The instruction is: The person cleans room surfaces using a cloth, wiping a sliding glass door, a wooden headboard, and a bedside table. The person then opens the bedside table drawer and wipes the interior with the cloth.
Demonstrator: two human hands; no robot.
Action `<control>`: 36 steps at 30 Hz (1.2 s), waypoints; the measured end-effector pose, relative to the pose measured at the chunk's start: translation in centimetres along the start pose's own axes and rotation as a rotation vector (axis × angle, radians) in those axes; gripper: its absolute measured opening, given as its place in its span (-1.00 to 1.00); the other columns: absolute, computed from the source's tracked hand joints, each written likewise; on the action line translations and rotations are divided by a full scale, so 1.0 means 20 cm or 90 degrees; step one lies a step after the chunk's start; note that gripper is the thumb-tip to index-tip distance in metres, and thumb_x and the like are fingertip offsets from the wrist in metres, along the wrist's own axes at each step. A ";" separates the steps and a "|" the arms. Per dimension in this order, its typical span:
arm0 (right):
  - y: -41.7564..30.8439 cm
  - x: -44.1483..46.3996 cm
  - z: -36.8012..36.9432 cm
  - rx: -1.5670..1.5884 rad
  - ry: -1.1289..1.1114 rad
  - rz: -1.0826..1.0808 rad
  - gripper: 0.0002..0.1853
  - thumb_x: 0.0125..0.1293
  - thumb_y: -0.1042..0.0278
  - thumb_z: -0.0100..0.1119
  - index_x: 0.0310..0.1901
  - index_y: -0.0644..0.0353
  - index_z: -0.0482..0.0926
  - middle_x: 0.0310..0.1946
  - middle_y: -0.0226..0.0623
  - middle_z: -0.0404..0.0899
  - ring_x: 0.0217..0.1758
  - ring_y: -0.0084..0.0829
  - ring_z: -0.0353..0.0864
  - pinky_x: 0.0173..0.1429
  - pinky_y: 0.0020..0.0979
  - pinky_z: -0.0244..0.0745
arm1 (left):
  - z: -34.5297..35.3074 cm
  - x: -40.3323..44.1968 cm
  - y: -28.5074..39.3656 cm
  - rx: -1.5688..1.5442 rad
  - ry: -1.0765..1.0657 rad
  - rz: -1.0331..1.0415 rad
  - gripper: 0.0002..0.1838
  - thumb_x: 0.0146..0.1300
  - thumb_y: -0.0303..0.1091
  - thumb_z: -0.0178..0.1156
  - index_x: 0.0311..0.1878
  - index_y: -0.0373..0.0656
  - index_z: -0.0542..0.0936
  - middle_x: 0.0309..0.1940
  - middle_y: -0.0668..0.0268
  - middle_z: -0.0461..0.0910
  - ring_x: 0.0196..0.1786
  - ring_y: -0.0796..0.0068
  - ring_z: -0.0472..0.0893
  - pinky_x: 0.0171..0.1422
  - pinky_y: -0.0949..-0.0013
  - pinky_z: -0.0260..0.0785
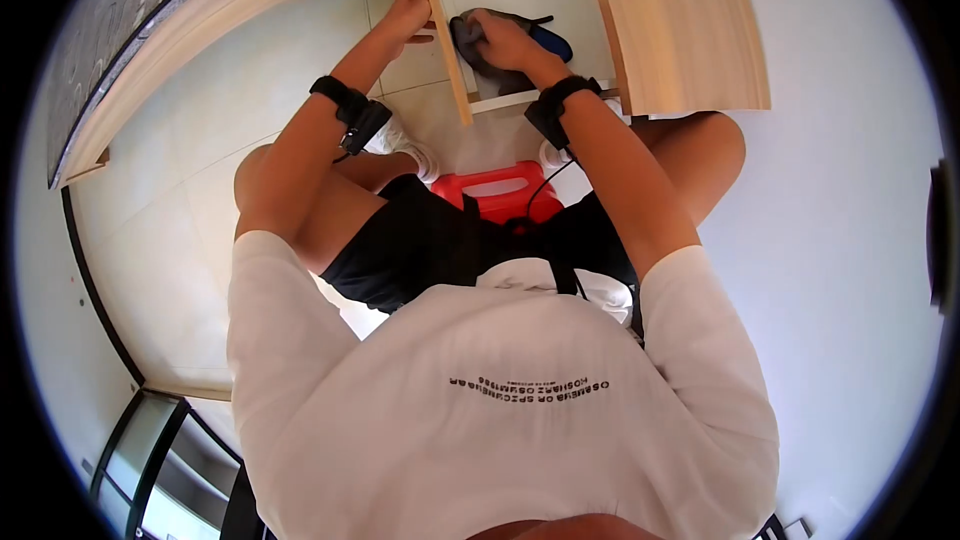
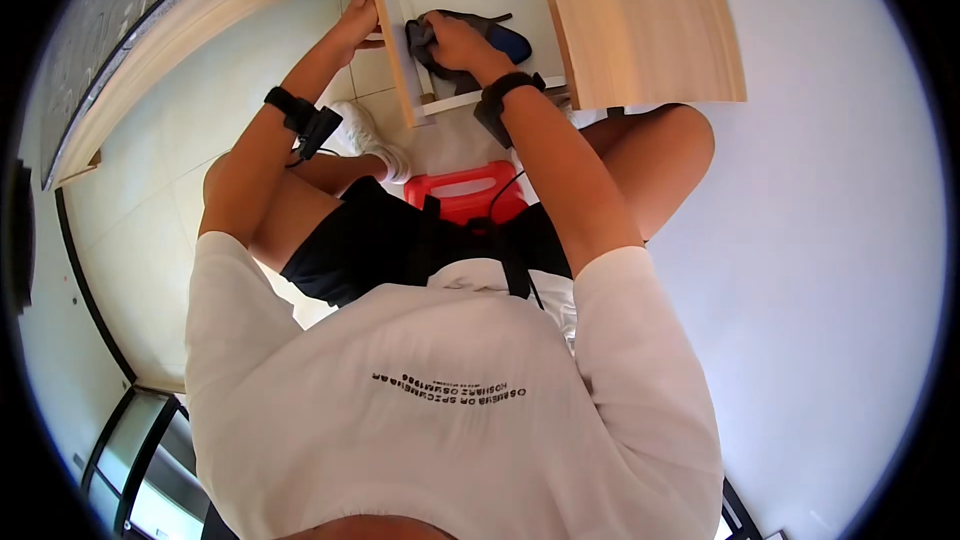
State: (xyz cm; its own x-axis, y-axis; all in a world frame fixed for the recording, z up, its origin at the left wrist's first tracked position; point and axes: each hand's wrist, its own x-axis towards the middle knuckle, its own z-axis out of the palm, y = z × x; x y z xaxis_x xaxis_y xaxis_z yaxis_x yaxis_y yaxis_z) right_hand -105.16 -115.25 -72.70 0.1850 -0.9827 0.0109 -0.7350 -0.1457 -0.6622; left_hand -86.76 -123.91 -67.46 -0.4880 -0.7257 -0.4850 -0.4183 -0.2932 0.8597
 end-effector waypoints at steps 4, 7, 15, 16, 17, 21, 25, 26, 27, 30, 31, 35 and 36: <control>-0.06 -0.03 -0.08 -0.127 -0.225 0.073 -0.57 0.10 0.34 0.24 0.03 0.27 0.58 -0.04 0.09 0.63 0.03 0.07 0.60 0.12 -0.12 0.51 | 0.00 -0.02 0.03 -0.023 0.027 -0.021 -0.31 0.50 0.24 -0.37 0.33 -0.23 0.05 0.10 0.14 0.50 0.06 0.26 0.59 0.15 0.10 0.47; -0.08 -0.03 -0.10 -0.188 -0.311 0.101 -0.57 0.13 0.33 0.25 0.08 0.17 0.59 0.04 -0.03 0.60 0.10 0.00 0.59 0.15 -0.10 0.52 | 0.00 -0.01 0.04 -0.015 0.018 -0.030 -0.30 0.51 0.24 -0.39 0.34 -0.26 0.03 0.08 0.13 0.50 0.05 0.27 0.60 0.14 0.11 0.46; -0.12 0.08 -0.07 -0.422 -0.199 0.099 -0.54 0.28 0.43 0.18 0.21 -0.17 0.57 0.14 -0.27 0.45 0.22 -0.17 0.51 0.11 -0.17 0.59 | 0.01 -0.02 0.04 -0.023 0.022 -0.020 -0.33 0.51 0.23 -0.39 0.28 -0.26 0.05 0.00 0.16 0.54 -0.04 0.32 0.62 0.08 0.14 0.47; -0.11 0.10 -0.07 -0.442 -0.130 0.062 -0.53 0.30 0.42 0.16 0.24 -0.21 0.55 0.13 -0.28 0.45 0.21 -0.17 0.50 0.09 -0.18 0.60 | 0.01 -0.02 0.03 -0.025 0.020 -0.013 -0.34 0.51 0.23 -0.39 0.26 -0.25 0.06 -0.01 0.16 0.54 -0.05 0.33 0.63 0.07 0.14 0.47; -0.09 0.12 -0.07 -0.442 -0.101 0.065 -0.52 0.34 0.40 0.11 0.26 -0.28 0.54 0.13 -0.30 0.45 0.18 -0.17 0.50 0.05 -0.18 0.61 | 0.01 -0.01 0.03 -0.026 0.019 -0.006 -0.35 0.51 0.23 -0.40 0.24 -0.25 0.07 -0.01 0.16 0.54 -0.06 0.34 0.63 0.06 0.15 0.48; -0.07 0.20 -0.06 -0.418 -0.085 0.090 -0.61 0.37 0.34 0.10 0.20 -0.24 0.59 0.15 -0.26 0.44 0.20 -0.17 0.48 0.08 -0.15 0.60 | 0.01 -0.01 0.03 -0.008 0.031 -0.022 -0.35 0.51 0.23 -0.41 0.24 -0.26 0.08 -0.03 0.16 0.55 -0.07 0.34 0.63 0.04 0.17 0.48; -0.02 0.19 -0.12 -0.412 -0.175 0.096 -0.69 0.36 0.29 0.14 0.10 -0.20 0.66 0.20 -0.28 0.41 0.25 -0.15 0.44 0.14 -0.12 0.57 | 0.00 -0.01 0.03 0.005 0.019 -0.007 -0.35 0.52 0.22 -0.40 0.23 -0.27 0.08 -0.07 0.16 0.57 -0.09 0.34 0.64 0.03 0.19 0.48; -0.03 0.16 -0.19 -0.384 -0.271 0.048 -0.72 0.35 0.27 0.17 0.06 -0.19 0.68 0.23 -0.31 0.38 0.28 -0.14 0.40 0.17 -0.11 0.56 | 0.01 0.00 0.03 0.007 0.019 -0.005 -0.36 0.52 0.21 -0.40 0.22 -0.27 0.09 -0.08 0.15 0.57 -0.10 0.34 0.64 0.02 0.20 0.48; -0.06 0.15 -0.24 -0.353 -0.365 0.001 -0.74 0.33 0.25 0.19 0.03 -0.17 0.70 0.26 -0.34 0.35 0.32 -0.13 0.37 0.19 -0.09 0.55 | 0.01 0.00 0.03 0.007 0.015 -0.002 -0.36 0.52 0.21 -0.40 0.22 -0.27 0.09 -0.08 0.15 0.57 -0.10 0.34 0.64 0.02 0.20 0.48; 0.00 0.14 -0.23 -0.342 -0.353 -0.038 -0.70 0.29 0.33 0.24 0.04 -0.20 0.70 0.30 -0.40 0.31 0.36 -0.14 0.32 0.25 -0.10 0.52 | 0.01 0.02 0.02 0.007 0.028 -0.007 -0.39 0.53 0.20 -0.40 0.19 -0.25 0.11 -0.09 0.15 0.58 -0.12 0.35 0.65 0.02 0.20 0.48; -0.02 0.15 -0.24 -0.342 -0.352 -0.039 -0.70 0.29 0.33 0.24 0.04 -0.20 0.70 0.30 -0.40 0.31 0.36 -0.14 0.32 0.25 -0.10 0.52 | 0.01 0.02 0.02 0.001 0.029 -0.009 -0.40 0.53 0.19 -0.40 0.18 -0.24 0.11 -0.09 0.15 0.57 -0.12 0.35 0.65 0.02 0.19 0.47; -0.03 0.17 -0.18 -0.326 -0.243 0.081 -0.54 0.23 0.52 0.22 0.09 -0.30 0.68 0.38 -0.42 0.25 0.44 -0.18 0.24 0.36 -0.12 0.44 | 0.01 0.01 0.02 -0.004 0.041 -0.013 -0.40 0.53 0.18 -0.40 0.21 -0.25 0.11 -0.08 0.16 0.57 -0.10 0.35 0.64 0.02 0.19 0.47; -0.01 0.18 -0.16 -0.334 -0.153 0.091 -0.48 0.22 0.58 0.19 0.10 -0.34 0.68 0.41 -0.43 0.22 0.46 -0.19 0.22 0.39 -0.12 0.41 | 0.00 0.01 0.03 -0.001 0.043 -0.011 -0.40 0.53 0.18 -0.40 0.21 -0.25 0.11 -0.08 0.16 0.57 -0.10 0.35 0.64 0.02 0.19 0.47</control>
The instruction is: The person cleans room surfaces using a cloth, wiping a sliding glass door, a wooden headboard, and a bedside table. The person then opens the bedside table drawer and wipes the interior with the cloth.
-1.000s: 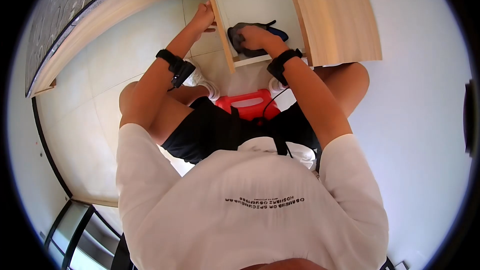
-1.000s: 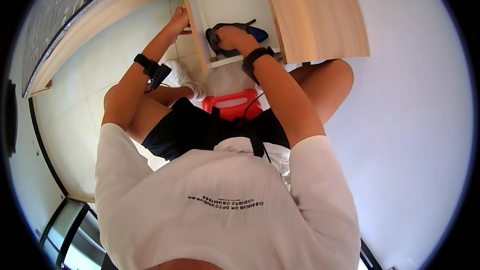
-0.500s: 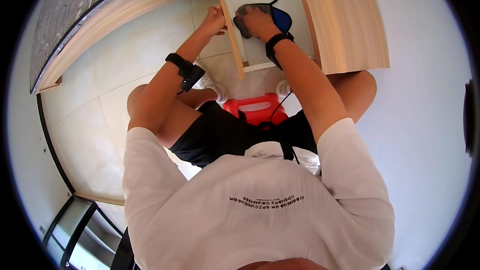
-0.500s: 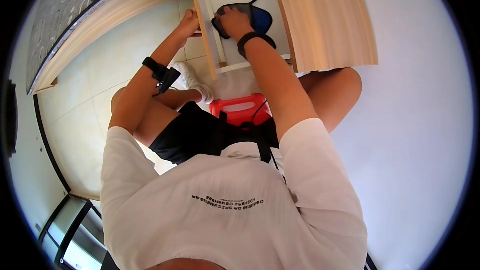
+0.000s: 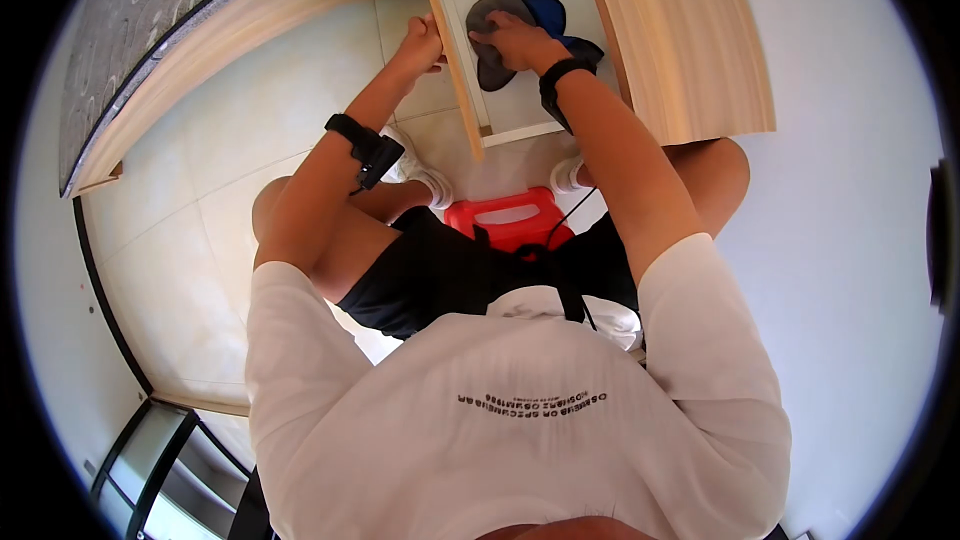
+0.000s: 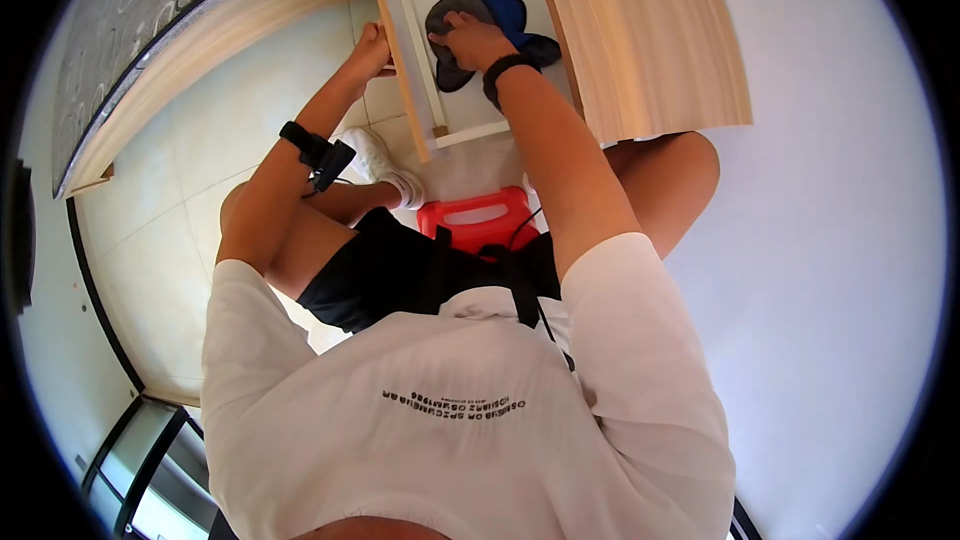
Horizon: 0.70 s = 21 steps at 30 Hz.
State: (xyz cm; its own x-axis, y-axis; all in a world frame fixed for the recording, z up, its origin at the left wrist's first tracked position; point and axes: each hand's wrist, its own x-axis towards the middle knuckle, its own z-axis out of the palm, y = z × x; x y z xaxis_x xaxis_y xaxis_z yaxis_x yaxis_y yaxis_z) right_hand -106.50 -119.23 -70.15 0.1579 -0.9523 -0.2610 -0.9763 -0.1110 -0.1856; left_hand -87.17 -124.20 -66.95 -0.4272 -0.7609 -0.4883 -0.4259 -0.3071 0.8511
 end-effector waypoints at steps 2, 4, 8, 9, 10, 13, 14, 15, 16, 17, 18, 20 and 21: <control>0.00 0.03 -0.03 0.014 -0.042 -0.006 -0.44 0.21 0.59 0.18 0.14 -0.38 0.65 0.44 -0.44 0.18 0.48 -0.20 0.20 0.39 -0.12 0.42 | -0.01 0.01 -0.02 0.011 -0.012 0.003 -0.40 0.54 0.17 -0.40 0.22 -0.25 0.11 -0.07 0.16 0.56 -0.10 0.35 0.64 0.02 0.20 0.47; 0.01 0.02 -0.07 0.026 -0.089 -0.007 -0.40 0.21 0.61 0.16 0.18 -0.42 0.62 0.48 -0.44 0.14 0.51 -0.22 0.18 0.39 -0.11 0.42 | -0.01 0.00 -0.02 0.014 -0.015 0.000 -0.40 0.54 0.17 -0.41 0.22 -0.25 0.12 -0.07 0.16 0.56 -0.10 0.36 0.64 0.01 0.21 0.47; 0.06 0.02 -0.12 -0.057 -0.234 -0.098 -0.32 0.21 0.63 0.10 0.24 -0.48 0.55 0.50 -0.40 0.10 0.53 -0.23 0.15 0.43 -0.08 0.37 | 0.01 -0.01 0.00 0.015 -0.002 -0.005 -0.40 0.54 0.16 -0.42 0.20 -0.27 0.14 -0.09 0.17 0.56 -0.14 0.37 0.63 -0.01 0.24 0.47; 0.07 0.03 -0.10 -0.044 -0.233 -0.107 -0.31 0.20 0.64 0.09 0.23 -0.49 0.56 0.50 -0.38 0.09 0.54 -0.24 0.14 0.45 -0.08 0.34 | 0.01 -0.01 0.01 0.016 -0.001 -0.004 -0.40 0.54 0.16 -0.42 0.20 -0.27 0.14 -0.09 0.17 0.56 -0.14 0.37 0.63 -0.01 0.24 0.47; 0.08 0.04 -0.06 -0.042 -0.231 -0.109 -0.31 0.20 0.64 0.09 0.23 -0.49 0.56 0.50 -0.38 0.09 0.54 -0.24 0.14 0.45 -0.08 0.34 | 0.01 0.00 0.00 0.013 -0.003 0.006 -0.39 0.54 0.17 -0.42 0.20 -0.27 0.14 -0.10 0.17 0.56 -0.15 0.37 0.63 -0.01 0.24 0.47; 0.07 0.06 0.01 0.067 -0.054 -0.008 -0.35 0.18 0.65 0.06 0.12 -0.49 0.65 0.50 -0.37 0.09 0.55 -0.23 0.11 0.49 -0.09 0.28 | 0.00 0.02 -0.03 0.017 -0.005 0.009 -0.39 0.54 0.17 -0.43 0.20 -0.27 0.14 -0.13 0.18 0.57 -0.16 0.38 0.63 -0.02 0.25 0.47; 0.03 0.04 0.00 0.065 -0.058 0.000 -0.35 0.18 0.65 0.06 0.11 -0.50 0.66 0.50 -0.37 0.09 0.56 -0.23 0.09 0.50 -0.09 0.27 | 0.00 0.02 -0.03 0.021 -0.007 0.002 -0.39 0.54 0.17 -0.43 0.19 -0.26 0.14 -0.14 0.18 0.58 -0.17 0.38 0.63 -0.02 0.25 0.47; 0.01 0.03 -0.02 0.061 -0.064 0.009 -0.35 0.17 0.65 0.06 0.09 -0.51 0.67 0.51 -0.37 0.09 0.57 -0.23 0.08 0.51 -0.10 0.25 | 0.00 0.02 -0.02 0.019 -0.006 0.005 -0.39 0.54 0.17 -0.43 0.19 -0.26 0.14 -0.14 0.18 0.58 -0.17 0.38 0.63 -0.02 0.25 0.47; 0.02 0.03 -0.04 0.056 -0.063 0.010 -0.35 0.17 0.65 0.06 0.09 -0.51 0.67 0.51 -0.37 0.09 0.57 -0.23 0.08 0.51 -0.10 0.25 | 0.00 0.02 -0.02 0.021 -0.004 0.006 -0.40 0.54 0.17 -0.43 0.18 -0.26 0.15 -0.14 0.18 0.58 -0.17 0.39 0.63 -0.03 0.26 0.47; 0.04 0.02 -0.05 0.039 -0.120 -0.039 -0.33 0.17 0.66 0.06 0.13 -0.53 0.64 0.51 -0.36 0.09 0.57 -0.21 0.08 0.51 -0.10 0.25 | 0.00 0.01 -0.02 0.023 -0.002 0.008 -0.40 0.54 0.18 -0.43 0.17 -0.26 0.15 -0.15 0.18 0.58 -0.17 0.40 0.63 -0.04 0.26 0.47; 0.06 0.02 -0.07 0.021 -0.176 -0.086 -0.30 0.17 0.66 0.06 0.18 -0.55 0.60 0.51 -0.36 0.08 0.56 -0.20 0.08 0.51 -0.10 0.24 | 0.00 0.00 -0.01 0.021 -0.004 0.013 -0.40 0.54 0.18 -0.43 0.17 -0.26 0.15 -0.15 0.18 0.58 -0.17 0.40 0.63 -0.04 0.26 0.47; 0.07 0.01 -0.10 0.047 -0.158 -0.063 -0.31 0.16 0.65 0.06 0.15 -0.54 0.62 0.50 -0.36 0.09 0.57 -0.20 0.08 0.51 -0.10 0.24 | 0.00 0.01 -0.01 0.008 -0.002 0.004 -0.41 0.54 0.18 -0.42 0.14 -0.25 0.17 -0.16 0.19 0.59 -0.17 0.40 0.63 -0.04 0.25 0.47; 0.06 0.01 -0.11 0.079 -0.144 -0.045 -0.33 0.16 0.65 0.05 0.12 -0.54 0.64 0.50 -0.37 0.10 0.57 -0.19 0.08 0.51 -0.10 0.24 | 0.01 0.01 -0.01 0.009 0.000 0.010 -0.41 0.54 0.18 -0.42 0.14 -0.25 0.17 -0.16 0.19 0.59 -0.17 0.40 0.63 -0.04 0.25 0.47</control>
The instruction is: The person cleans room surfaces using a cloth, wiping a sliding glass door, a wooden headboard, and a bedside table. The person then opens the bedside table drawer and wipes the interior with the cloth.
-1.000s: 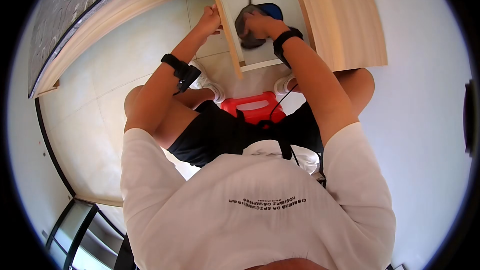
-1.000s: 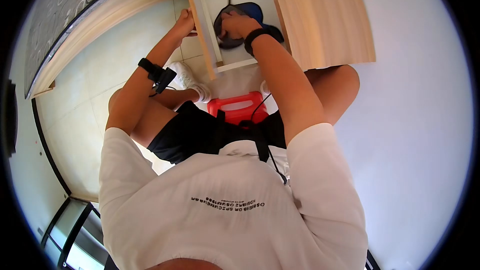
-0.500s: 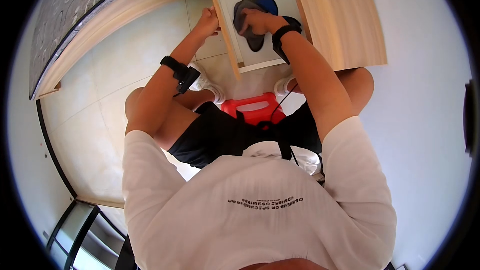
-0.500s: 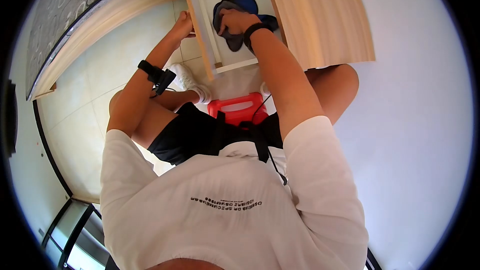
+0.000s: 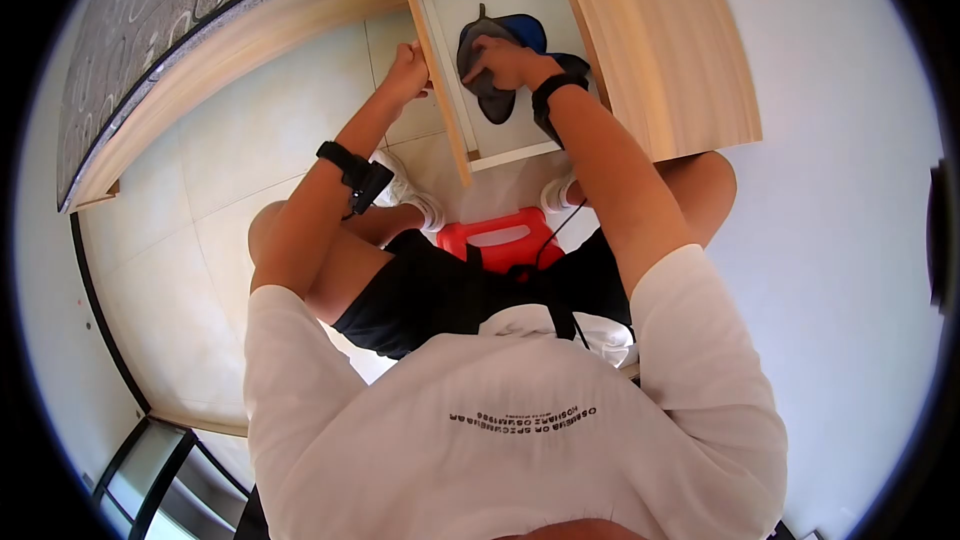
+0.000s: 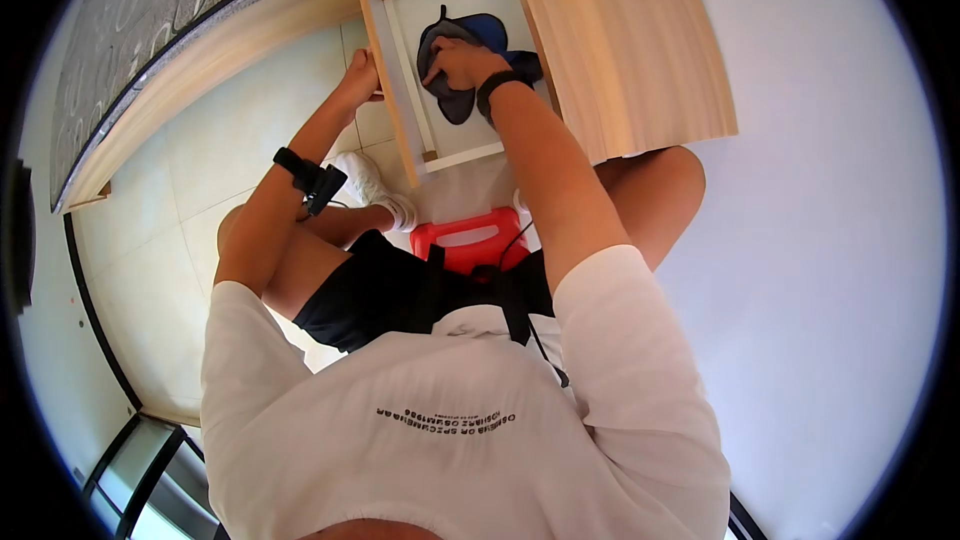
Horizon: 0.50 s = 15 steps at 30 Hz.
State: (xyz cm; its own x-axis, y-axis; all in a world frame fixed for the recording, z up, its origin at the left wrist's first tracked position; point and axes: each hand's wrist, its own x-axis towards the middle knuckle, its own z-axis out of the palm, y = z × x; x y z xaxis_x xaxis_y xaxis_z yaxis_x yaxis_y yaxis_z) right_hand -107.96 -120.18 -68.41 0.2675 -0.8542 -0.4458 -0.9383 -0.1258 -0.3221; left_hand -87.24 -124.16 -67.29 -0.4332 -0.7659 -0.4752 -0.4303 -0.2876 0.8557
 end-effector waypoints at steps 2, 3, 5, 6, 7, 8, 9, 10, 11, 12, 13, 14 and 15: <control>0.00 0.04 0.01 0.035 0.021 0.011 -0.34 0.16 0.65 0.05 0.09 -0.53 0.66 0.49 -0.37 0.10 0.57 -0.19 0.07 0.51 -0.10 0.25 | 0.00 0.00 0.00 0.005 0.008 -0.001 -0.41 0.53 0.19 -0.41 0.14 -0.24 0.17 -0.15 0.18 0.59 -0.16 0.37 0.63 -0.03 0.24 0.47; -0.01 0.05 0.03 0.033 0.048 0.026 -0.35 0.16 0.64 0.06 0.09 -0.52 0.67 0.49 -0.38 0.11 0.56 -0.19 0.09 0.50 -0.12 0.26 | -0.01 0.01 -0.01 0.007 0.010 0.000 -0.41 0.53 0.19 -0.41 0.14 -0.24 0.17 -0.15 0.18 0.59 -0.16 0.37 0.63 -0.03 0.24 0.47; 0.01 0.07 0.09 0.031 0.069 0.041 -0.36 0.16 0.63 0.07 0.09 -0.51 0.67 0.49 -0.39 0.11 0.55 -0.19 0.10 0.49 -0.13 0.27 | -0.01 0.00 -0.02 0.003 -0.009 0.009 -0.41 0.54 0.19 -0.40 0.15 -0.24 0.16 -0.14 0.18 0.58 -0.16 0.38 0.63 -0.03 0.24 0.47; 0.04 0.07 0.10 -0.006 0.033 -0.003 -0.37 0.16 0.62 0.08 0.10 -0.50 0.66 0.48 -0.38 0.13 0.54 -0.19 0.12 0.49 -0.15 0.28 | -0.01 0.00 -0.02 0.000 -0.009 0.010 -0.41 0.54 0.19 -0.40 0.15 -0.24 0.16 -0.14 0.18 0.58 -0.16 0.38 0.63 -0.03 0.24 0.47; 0.04 0.06 0.07 -0.042 -0.004 -0.047 -0.38 0.17 0.61 0.10 0.12 -0.49 0.65 0.47 -0.37 0.14 0.53 -0.18 0.14 0.49 -0.17 0.28 | -0.01 0.00 -0.02 0.002 -0.009 0.002 -0.41 0.53 0.19 -0.39 0.14 -0.24 0.15 -0.14 0.18 0.58 -0.17 0.38 0.63 -0.03 0.24 0.47; 0.04 0.04 0.04 -0.047 -0.002 -0.047 -0.38 0.17 0.61 0.10 0.12 -0.49 0.65 0.47 -0.37 0.14 0.53 -0.18 0.14 0.49 -0.17 0.28 | -0.01 0.01 -0.01 0.006 -0.007 -0.004 -0.42 0.53 0.19 -0.38 0.14 -0.24 0.15 -0.14 0.18 0.58 -0.17 0.38 0.63 -0.03 0.24 0.47; 0.03 0.01 0.01 -0.018 -0.006 -0.034 -0.40 0.17 0.59 0.11 0.11 -0.47 0.66 0.47 -0.36 0.15 0.53 -0.17 0.15 0.49 -0.17 0.28 | 0.00 0.00 -0.01 0.008 -0.006 -0.001 -0.42 0.53 0.19 -0.38 0.14 -0.24 0.15 -0.14 0.18 0.58 -0.17 0.38 0.63 -0.03 0.24 0.47; 0.03 0.02 -0.01 0.012 -0.007 -0.024 -0.43 0.17 0.56 0.12 0.10 -0.45 0.67 0.46 -0.36 0.17 0.52 -0.16 0.15 0.49 -0.17 0.28 | 0.00 0.00 -0.01 0.002 -0.005 0.005 -0.41 0.53 0.19 -0.37 0.13 -0.24 0.14 -0.14 0.18 0.58 -0.17 0.39 0.63 -0.03 0.24 0.47; 0.05 0.06 0.02 0.014 -0.001 -0.028 -0.43 0.17 0.56 0.12 0.10 -0.45 0.67 0.46 -0.36 0.17 0.52 -0.16 0.15 0.49 -0.17 0.28 | -0.01 0.00 -0.01 -0.002 -0.003 0.008 -0.41 0.52 0.19 -0.35 0.12 -0.25 0.14 -0.15 0.18 0.58 -0.18 0.39 0.63 -0.02 0.24 0.46; 0.06 0.10 0.06 0.036 0.064 -0.022 -0.46 0.17 0.55 0.13 0.06 -0.42 0.70 0.45 -0.35 0.18 0.52 -0.15 0.16 0.48 -0.17 0.28 | -0.02 0.01 -0.01 0.005 -0.001 0.009 -0.41 0.52 0.19 -0.35 0.12 -0.25 0.14 -0.15 0.18 0.58 -0.18 0.39 0.63 -0.02 0.24 0.46; 0.05 0.10 0.08 0.059 0.124 -0.012 -0.50 0.16 0.53 0.15 0.02 -0.40 0.73 0.45 -0.35 0.19 0.52 -0.14 0.16 0.48 -0.16 0.28 | -0.03 0.01 -0.02 0.000 -0.005 0.012 -0.41 0.52 0.19 -0.33 0.12 -0.26 0.14 -0.15 0.18 0.58 -0.18 0.40 0.62 -0.03 0.24 0.46; 0.05 0.11 0.08 0.062 0.124 -0.009 -0.50 0.16 0.53 0.15 0.02 -0.40 0.73 0.45 -0.35 0.19 0.52 -0.14 0.16 0.48 -0.16 0.28 | -0.01 0.01 -0.03 -0.007 -0.010 0.016 -0.40 0.51 0.20 -0.32 0.12 -0.26 0.14 -0.15 0.18 0.57 -0.18 0.41 0.62 -0.03 0.24 0.47; 0.05 0.11 0.09 0.040 0.071 -0.025 -0.50 0.15 0.53 0.14 0.01 -0.40 0.73 0.45 -0.33 0.18 0.51 -0.13 0.16 0.47 -0.15 0.29 | 0.00 0.01 -0.03 -0.009 -0.017 0.012 -0.40 0.51 0.20 -0.32 0.12 -0.26 0.14 -0.15 0.18 0.57 -0.18 0.41 0.62 -0.03 0.24 0.47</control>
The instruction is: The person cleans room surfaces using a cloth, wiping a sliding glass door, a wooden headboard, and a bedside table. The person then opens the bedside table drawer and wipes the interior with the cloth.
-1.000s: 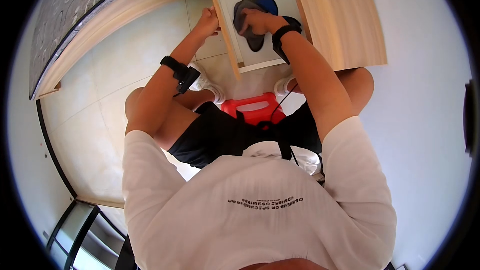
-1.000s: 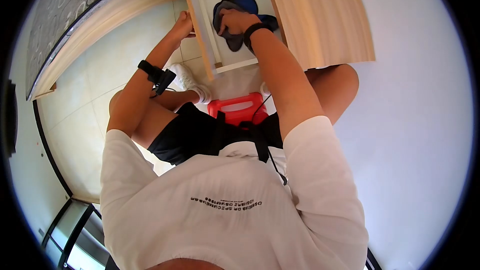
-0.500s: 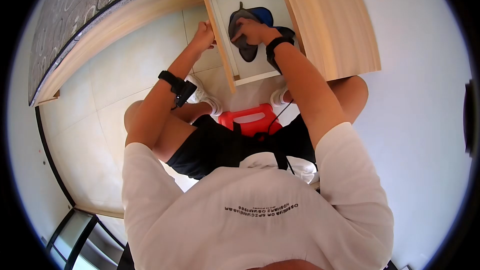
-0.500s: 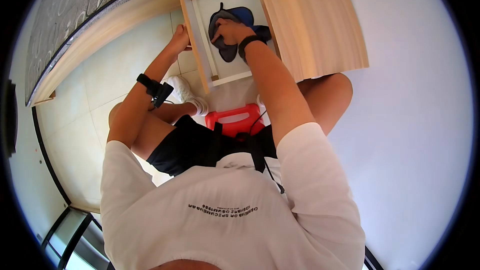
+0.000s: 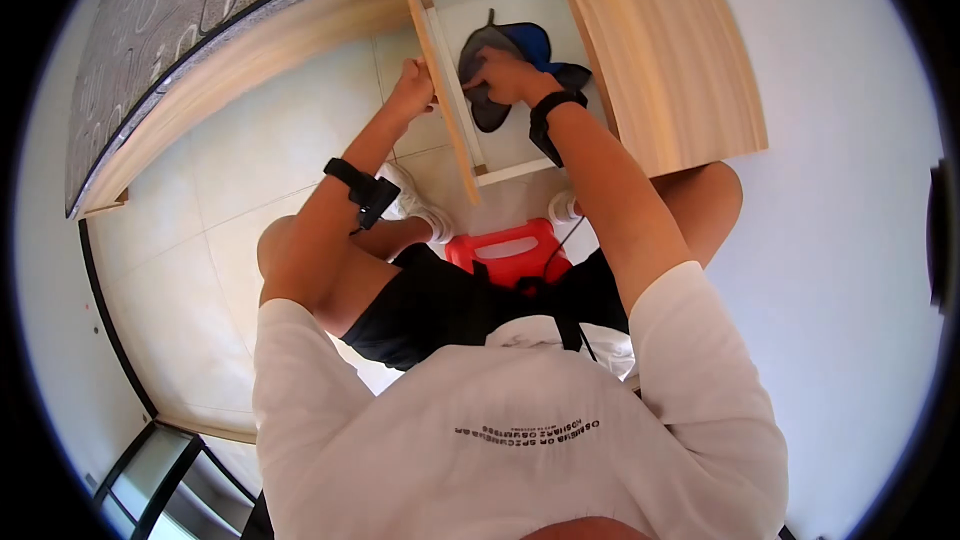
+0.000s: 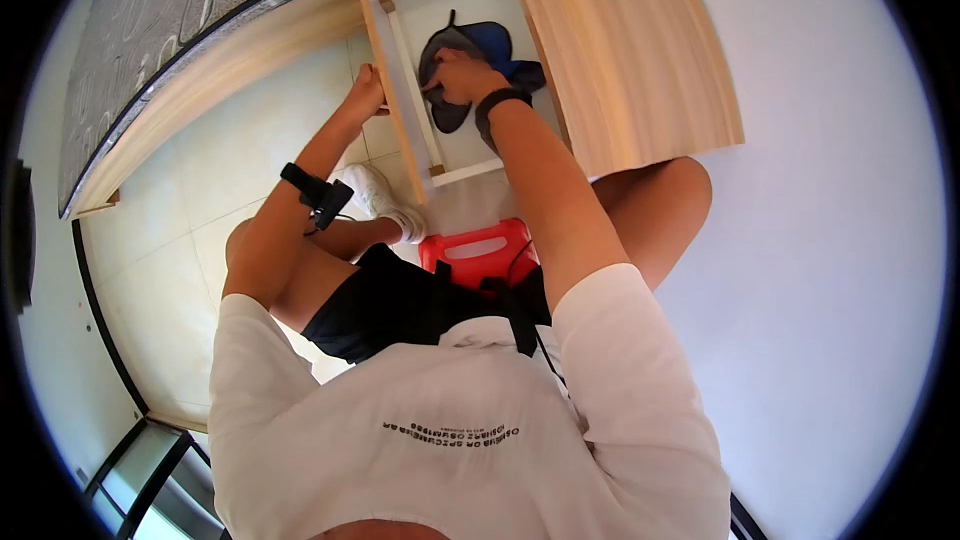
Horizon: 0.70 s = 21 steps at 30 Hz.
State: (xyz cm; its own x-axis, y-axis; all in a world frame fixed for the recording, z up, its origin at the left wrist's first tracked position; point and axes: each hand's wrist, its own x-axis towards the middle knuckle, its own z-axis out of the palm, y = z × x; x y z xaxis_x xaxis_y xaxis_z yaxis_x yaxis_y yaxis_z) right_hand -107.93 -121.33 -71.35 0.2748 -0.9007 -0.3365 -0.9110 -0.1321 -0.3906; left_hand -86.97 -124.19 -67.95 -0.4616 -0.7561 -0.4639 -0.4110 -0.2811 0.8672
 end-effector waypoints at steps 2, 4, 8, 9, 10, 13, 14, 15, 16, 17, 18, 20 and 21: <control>0.00 -0.04 -0.03 -0.020 -0.053 -0.013 -0.50 0.15 0.53 0.13 -0.01 -0.40 0.74 0.46 -0.31 0.18 0.51 -0.13 0.17 0.47 -0.15 0.29 | -0.02 0.01 0.00 0.003 -0.023 0.002 -0.39 0.51 0.20 -0.29 0.13 -0.27 0.14 -0.17 0.20 0.57 -0.20 0.42 0.62 -0.06 0.24 0.47; -0.01 -0.05 -0.07 -0.015 -0.063 0.012 -0.47 0.14 0.56 0.09 -0.01 -0.41 0.75 0.45 -0.27 0.19 0.51 -0.13 0.17 0.46 -0.13 0.28 | 0.01 0.02 -0.02 0.009 -0.005 0.013 -0.40 0.51 0.20 -0.29 0.12 -0.26 0.14 -0.19 0.21 0.57 -0.21 0.43 0.61 -0.08 0.24 0.47; -0.05 -0.04 -0.02 0.006 0.081 0.045 -0.44 0.01 0.60 0.09 0.00 -0.26 0.75 0.39 0.01 0.24 0.46 0.03 0.21 0.46 -0.20 0.27 | -0.01 0.01 0.00 -0.010 0.016 0.017 -0.44 0.52 0.17 -0.30 0.11 -0.24 0.16 -0.23 0.21 0.58 -0.24 0.42 0.61 -0.14 0.24 0.47; -0.06 -0.05 -0.01 -0.017 0.051 0.024 -0.44 0.03 0.58 0.09 0.03 -0.26 0.74 0.44 -0.02 0.19 0.48 0.01 0.20 0.47 -0.18 0.25 | 0.01 0.01 0.00 0.014 0.027 0.026 -0.46 0.54 0.14 -0.33 0.10 -0.23 0.17 -0.23 0.21 0.57 -0.24 0.43 0.61 -0.16 0.26 0.46; -0.05 -0.10 -0.03 -0.022 0.043 0.033 -0.44 0.03 0.58 0.09 0.03 -0.26 0.74 0.44 -0.02 0.19 0.48 0.01 0.20 0.47 -0.18 0.25 | 0.02 0.00 -0.01 0.005 0.018 0.024 -0.46 0.54 0.14 -0.33 0.10 -0.23 0.17 -0.23 0.21 0.57 -0.24 0.43 0.61 -0.16 0.26 0.46; 0.02 -0.06 -0.13 -0.055 -0.113 -0.026 -0.37 0.09 0.51 0.09 0.22 -0.31 0.61 0.53 -0.09 0.04 0.53 0.08 0.09 0.51 -0.04 0.17 | 0.01 0.01 0.01 0.000 -0.025 0.011 -0.46 0.52 0.17 -0.28 0.07 -0.22 0.19 -0.21 0.20 0.57 -0.23 0.42 0.62 -0.19 0.27 0.46; 0.03 -0.02 -0.12 -0.066 -0.013 0.165 -0.26 0.14 0.42 0.13 0.41 -0.39 0.36 0.56 -0.16 -0.04 0.58 0.16 -0.09 0.53 0.00 0.13 | 0.00 0.02 -0.02 -0.003 0.025 0.021 -0.43 0.50 0.20 -0.26 0.09 -0.22 0.19 -0.21 0.20 0.58 -0.25 0.41 0.62 -0.18 0.28 0.46; 0.08 0.04 -0.11 -0.105 -0.021 0.168 -0.22 0.17 0.35 0.15 0.46 -0.41 0.23 0.58 -0.23 -0.09 0.59 0.17 -0.16 0.53 0.07 0.11 | 0.00 0.03 -0.03 -0.014 0.061 0.034 -0.40 0.48 0.23 -0.24 0.10 -0.22 0.19 -0.21 0.20 0.59 -0.27 0.40 0.62 -0.18 0.28 0.46; 0.12 0.06 -0.07 -0.140 -0.037 0.180 -0.16 0.19 0.29 0.16 0.51 -0.42 0.11 0.59 -0.30 -0.14 0.61 0.18 -0.23 0.52 0.15 0.08 | -0.02 -0.01 -0.07 -0.015 0.061 0.034 -0.40 0.48 0.23 -0.24 0.10 -0.22 0.19 -0.21 0.20 0.59 -0.27 0.40 0.62 -0.18 0.28 0.46; 0.00 0.05 -0.11 -0.145 -0.020 0.165 -0.16 0.21 0.26 0.16 0.52 -0.41 0.09 0.60 -0.34 -0.16 0.61 0.18 -0.25 0.51 0.22 0.05 | -0.04 0.02 -0.05 0.000 0.040 0.029 -0.31 0.45 0.30 -0.27 0.17 -0.24 0.19 -0.13 0.17 0.58 -0.17 0.35 0.61 -0.09 0.22 0.46; -0.11 -0.01 -0.09 -0.150 -0.023 0.157 -0.17 0.22 0.23 0.16 0.53 -0.39 0.07 0.61 -0.39 -0.18 0.61 0.19 -0.27 0.50 0.29 0.02 | -0.03 0.03 -0.05 0.006 0.008 0.012 -0.22 0.42 0.38 -0.30 0.23 -0.25 0.19 -0.05 0.14 0.56 -0.06 0.31 0.60 -0.01 0.16 0.46; -0.09 0.03 -0.02 -0.114 0.017 0.065 -0.19 0.18 0.26 0.19 0.50 -0.27 0.14 0.57 -0.40 -0.04 0.58 0.24 -0.15 0.40 0.48 0.06 | -0.03 0.08 -0.06 -0.098 -0.027 -0.044 -0.11 0.37 0.46 -0.35 0.34 -0.24 0.12 0.10 0.11 0.48 0.12 0.24 0.50 0.13 0.08 0.39; -0.04 0.05 -0.01 -0.125 0.022 0.056 -0.18 0.17 0.27 0.19 0.50 -0.25 0.13 0.55 -0.39 -0.01 0.57 0.25 -0.12 0.39 0.48 0.08 | -0.03 0.09 -0.06 -0.173 -0.050 -0.109 0.00 0.32 0.54 -0.41 0.45 -0.23 0.05 0.25 0.08 0.40 0.31 0.18 0.40 0.28 0.00 0.32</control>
State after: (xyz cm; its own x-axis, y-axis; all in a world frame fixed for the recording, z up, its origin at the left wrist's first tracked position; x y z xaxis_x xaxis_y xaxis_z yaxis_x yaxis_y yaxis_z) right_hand -107.05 -122.19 -71.17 0.1841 -0.9254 -0.3313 -0.9743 -0.1273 -0.1858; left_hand -86.88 -125.58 -69.63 -0.4671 -0.6394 -0.6107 -0.2687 -0.5554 0.7870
